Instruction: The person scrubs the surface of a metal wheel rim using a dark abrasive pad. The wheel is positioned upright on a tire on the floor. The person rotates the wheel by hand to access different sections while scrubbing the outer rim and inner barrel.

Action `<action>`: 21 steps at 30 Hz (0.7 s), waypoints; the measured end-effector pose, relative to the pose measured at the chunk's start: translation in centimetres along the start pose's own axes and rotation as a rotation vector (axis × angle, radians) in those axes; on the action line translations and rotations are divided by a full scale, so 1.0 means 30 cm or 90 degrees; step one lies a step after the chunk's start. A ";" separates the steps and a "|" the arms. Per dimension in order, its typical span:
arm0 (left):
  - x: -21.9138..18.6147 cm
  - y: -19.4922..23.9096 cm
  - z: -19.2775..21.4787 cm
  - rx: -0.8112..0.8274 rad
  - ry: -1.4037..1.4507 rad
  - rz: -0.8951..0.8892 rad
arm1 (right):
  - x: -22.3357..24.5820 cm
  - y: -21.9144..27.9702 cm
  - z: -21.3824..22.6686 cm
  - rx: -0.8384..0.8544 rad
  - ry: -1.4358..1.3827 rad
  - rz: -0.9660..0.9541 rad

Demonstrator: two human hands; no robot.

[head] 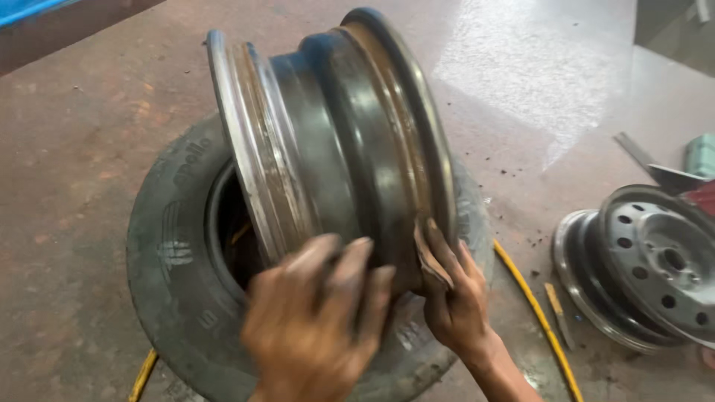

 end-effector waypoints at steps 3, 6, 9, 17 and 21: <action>0.126 0.117 -0.022 -0.139 -0.070 0.109 | -0.008 0.030 -0.026 -0.070 -0.001 0.018; 0.240 0.234 -0.151 -0.222 0.027 0.432 | -0.008 0.010 -0.061 -0.135 -0.020 0.002; 0.239 0.219 -0.154 -0.115 -0.121 0.663 | 0.025 -0.078 -0.022 -0.148 -0.019 0.006; 0.213 -0.428 0.012 0.066 -0.044 0.573 | 0.095 -0.678 0.101 0.316 -0.002 -0.399; 0.179 -0.429 0.039 0.080 -0.037 0.534 | 0.130 -0.587 0.152 0.125 0.058 -0.133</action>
Point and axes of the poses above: each hand's wrist, its own y-axis away from the middle knuckle, its own z-axis out of the back of the hand, x = y × z, the point moved 3 cm from there along -y, towards the middle knuckle, and after that the axes turned 11 degrees about y, right-handed, at the moved point
